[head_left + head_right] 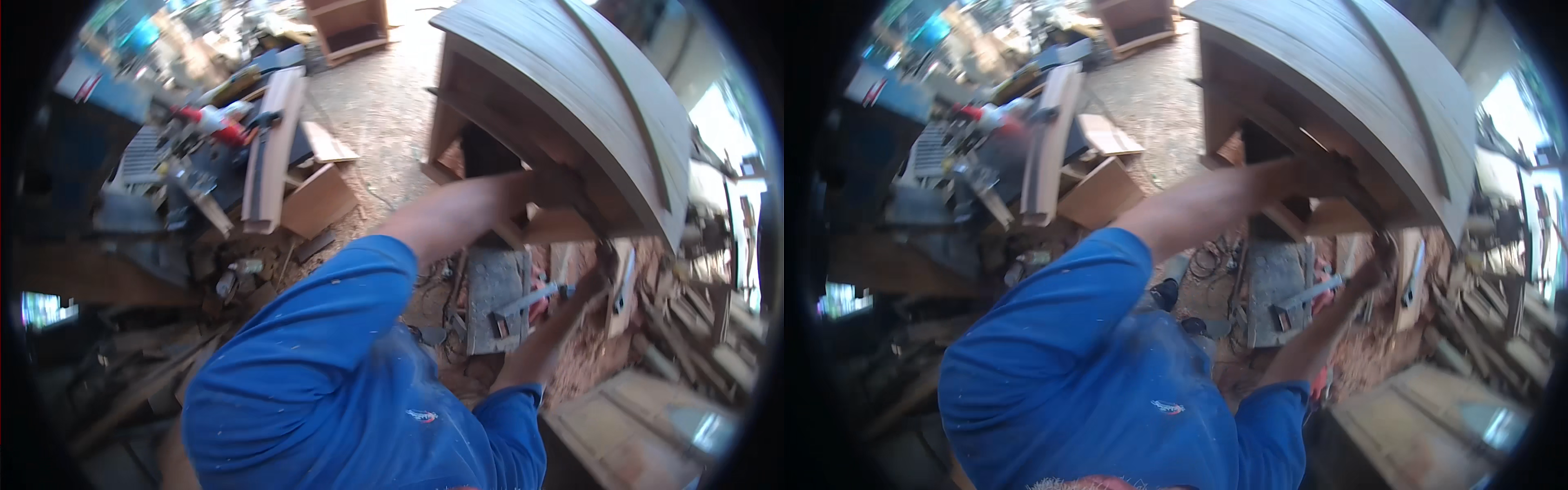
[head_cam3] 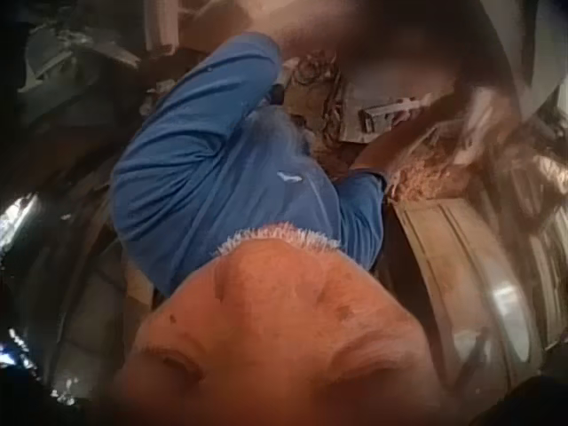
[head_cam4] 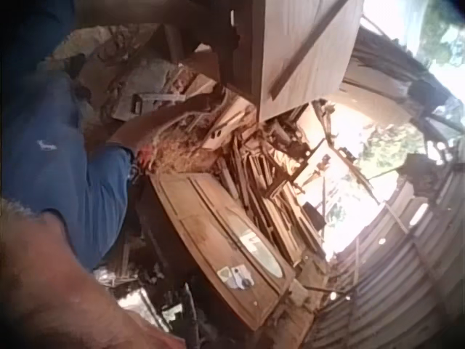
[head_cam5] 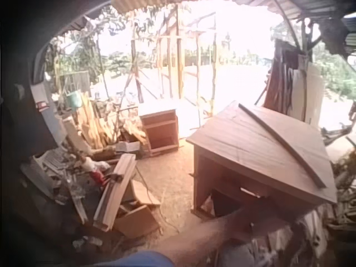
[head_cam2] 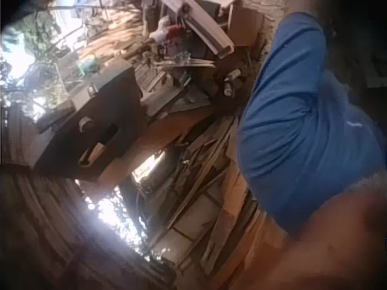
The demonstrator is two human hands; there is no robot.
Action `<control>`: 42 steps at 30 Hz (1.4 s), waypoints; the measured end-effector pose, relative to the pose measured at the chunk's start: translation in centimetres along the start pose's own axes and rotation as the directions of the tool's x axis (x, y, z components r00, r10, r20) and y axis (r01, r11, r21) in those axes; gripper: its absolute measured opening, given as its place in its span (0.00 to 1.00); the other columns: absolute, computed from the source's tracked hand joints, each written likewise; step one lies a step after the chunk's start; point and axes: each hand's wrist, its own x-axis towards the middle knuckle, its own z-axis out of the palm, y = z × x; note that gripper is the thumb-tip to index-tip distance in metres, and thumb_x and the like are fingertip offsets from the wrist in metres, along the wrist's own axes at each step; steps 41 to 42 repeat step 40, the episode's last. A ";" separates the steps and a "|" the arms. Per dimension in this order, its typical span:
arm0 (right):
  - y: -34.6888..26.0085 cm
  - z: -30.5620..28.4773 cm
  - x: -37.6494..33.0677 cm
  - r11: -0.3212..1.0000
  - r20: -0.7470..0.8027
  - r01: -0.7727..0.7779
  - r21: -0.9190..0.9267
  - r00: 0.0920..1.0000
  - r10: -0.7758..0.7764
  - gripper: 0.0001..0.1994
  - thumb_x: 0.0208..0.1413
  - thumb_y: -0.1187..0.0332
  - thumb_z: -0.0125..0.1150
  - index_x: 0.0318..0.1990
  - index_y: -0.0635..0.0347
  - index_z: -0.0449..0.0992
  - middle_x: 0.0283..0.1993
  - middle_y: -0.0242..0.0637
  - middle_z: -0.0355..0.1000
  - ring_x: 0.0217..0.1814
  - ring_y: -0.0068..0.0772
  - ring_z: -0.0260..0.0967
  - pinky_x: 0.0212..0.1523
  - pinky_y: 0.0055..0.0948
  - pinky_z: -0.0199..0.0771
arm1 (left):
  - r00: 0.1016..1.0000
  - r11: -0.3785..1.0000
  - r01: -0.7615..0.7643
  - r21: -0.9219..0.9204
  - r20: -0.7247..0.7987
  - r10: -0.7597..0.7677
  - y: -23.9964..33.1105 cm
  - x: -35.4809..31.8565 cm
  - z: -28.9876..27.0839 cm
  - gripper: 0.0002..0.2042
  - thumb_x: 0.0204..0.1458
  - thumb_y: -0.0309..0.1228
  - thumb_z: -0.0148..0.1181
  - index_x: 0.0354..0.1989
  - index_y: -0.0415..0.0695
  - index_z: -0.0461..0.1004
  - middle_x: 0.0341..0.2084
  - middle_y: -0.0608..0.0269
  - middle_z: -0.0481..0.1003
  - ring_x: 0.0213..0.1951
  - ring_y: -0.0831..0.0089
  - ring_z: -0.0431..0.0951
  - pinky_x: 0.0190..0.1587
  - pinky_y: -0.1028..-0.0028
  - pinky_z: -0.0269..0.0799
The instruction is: The person measures, marks, and glues wooden components together to assemble a wooden cabinet. They use a square and pencil to mark the wood, apply wood glue to a thin strip, and fit pieces into a larger cabinet structure.
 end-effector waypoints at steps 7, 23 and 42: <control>-6.7 4.3 0.4 0.922 -0.006 -0.325 0.211 0.943 0.334 0.09 0.59 0.75 0.62 0.45 0.68 0.81 0.39 0.37 0.81 0.41 0.25 0.77 0.46 0.25 0.76 | 0.993 0.998 -0.055 -0.043 -0.103 0.050 -1.2 -3.6 -2.6 0.16 0.52 0.33 0.63 0.51 0.58 0.77 0.43 0.64 0.77 0.43 0.62 0.79 0.47 0.60 0.75; -7.3 4.6 -0.3 0.895 -0.052 -0.361 0.262 0.921 0.387 0.10 0.55 0.71 0.65 0.44 0.62 0.82 0.41 0.39 0.80 0.42 0.31 0.77 0.48 0.28 0.74 | 0.999 0.999 0.027 -0.020 0.039 -0.026 0.9 -3.2 -5.5 0.14 0.55 0.38 0.63 0.50 0.60 0.78 0.49 0.67 0.77 0.49 0.63 0.77 0.50 0.62 0.76; -29.2 8.9 19.9 0.553 0.608 0.395 -0.733 0.746 0.273 0.22 0.63 0.52 0.57 0.55 0.58 0.77 0.56 0.44 0.74 0.60 0.42 0.71 0.67 0.47 0.62 | 0.992 0.993 -0.114 -0.010 -0.054 0.113 0.6 -3.2 -5.2 0.26 0.51 0.31 0.63 0.61 0.56 0.69 0.36 0.60 0.76 0.41 0.59 0.78 0.43 0.57 0.75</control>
